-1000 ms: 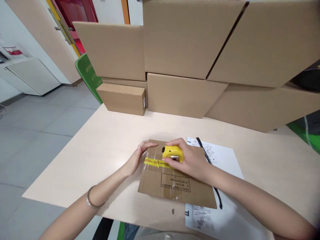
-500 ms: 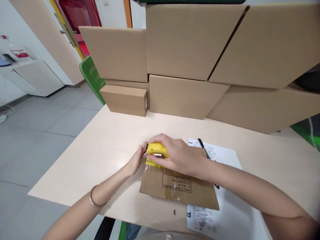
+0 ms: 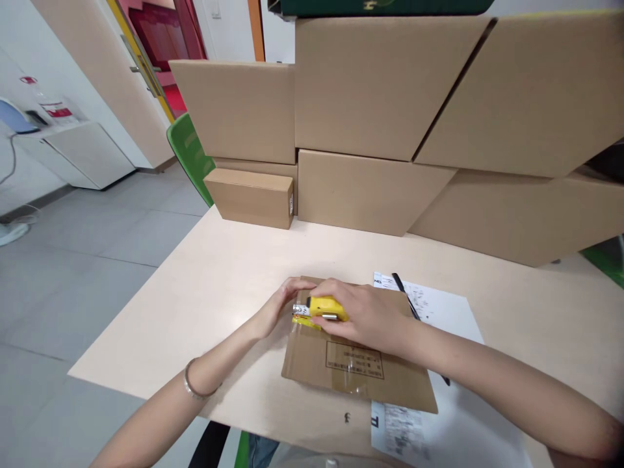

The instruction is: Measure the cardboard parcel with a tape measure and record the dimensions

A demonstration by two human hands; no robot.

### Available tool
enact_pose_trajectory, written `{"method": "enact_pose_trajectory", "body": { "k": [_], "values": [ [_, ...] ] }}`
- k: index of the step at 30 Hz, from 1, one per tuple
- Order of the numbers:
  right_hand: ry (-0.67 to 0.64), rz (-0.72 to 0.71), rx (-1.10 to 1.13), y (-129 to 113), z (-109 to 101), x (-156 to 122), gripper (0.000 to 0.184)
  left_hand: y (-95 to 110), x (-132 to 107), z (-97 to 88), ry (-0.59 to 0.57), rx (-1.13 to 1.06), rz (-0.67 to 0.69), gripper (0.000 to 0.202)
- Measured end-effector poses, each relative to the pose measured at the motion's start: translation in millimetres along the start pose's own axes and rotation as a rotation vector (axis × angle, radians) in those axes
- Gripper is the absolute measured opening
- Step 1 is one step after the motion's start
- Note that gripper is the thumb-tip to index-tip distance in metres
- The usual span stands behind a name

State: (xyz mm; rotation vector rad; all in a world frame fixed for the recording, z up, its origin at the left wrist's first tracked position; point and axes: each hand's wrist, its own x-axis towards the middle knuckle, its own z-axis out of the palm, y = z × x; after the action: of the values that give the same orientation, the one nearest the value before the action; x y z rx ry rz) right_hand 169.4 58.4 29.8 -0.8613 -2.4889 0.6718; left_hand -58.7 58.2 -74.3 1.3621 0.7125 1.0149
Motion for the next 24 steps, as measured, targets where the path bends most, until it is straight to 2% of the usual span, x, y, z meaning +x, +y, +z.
{"method": "enact_pose_trajectory", "body": {
  "k": [3,9,13,17,21,24],
  "values": [
    [0.045,0.088,-0.041,13.2,-13.6,-27.9,0.021,-2.0,-0.6,-1.7,0.010,0.065,0.022,0.062],
    [0.094,0.210,0.022,44.9,-48.3,-100.9,0.019,-0.5,0.1,-5.1,0.003,0.178,0.069,0.054],
    [0.148,0.350,0.051,59.4,-61.2,-139.8,0.029,6.0,0.4,-7.3,0.006,0.282,0.034,0.047],
    [0.205,0.413,0.142,68.9,-57.5,-154.5,0.032,5.5,-0.3,-10.3,-0.007,0.305,0.016,0.046],
    [0.274,0.413,0.185,73.1,-49.5,-156.3,0.034,0.1,-1.6,-13.0,-0.016,0.301,0.038,0.044],
    [0.266,0.422,0.174,70.3,-52.2,-153.9,0.034,-1.8,-2.3,-13.9,-0.012,0.301,0.041,0.043]
  ]
}}
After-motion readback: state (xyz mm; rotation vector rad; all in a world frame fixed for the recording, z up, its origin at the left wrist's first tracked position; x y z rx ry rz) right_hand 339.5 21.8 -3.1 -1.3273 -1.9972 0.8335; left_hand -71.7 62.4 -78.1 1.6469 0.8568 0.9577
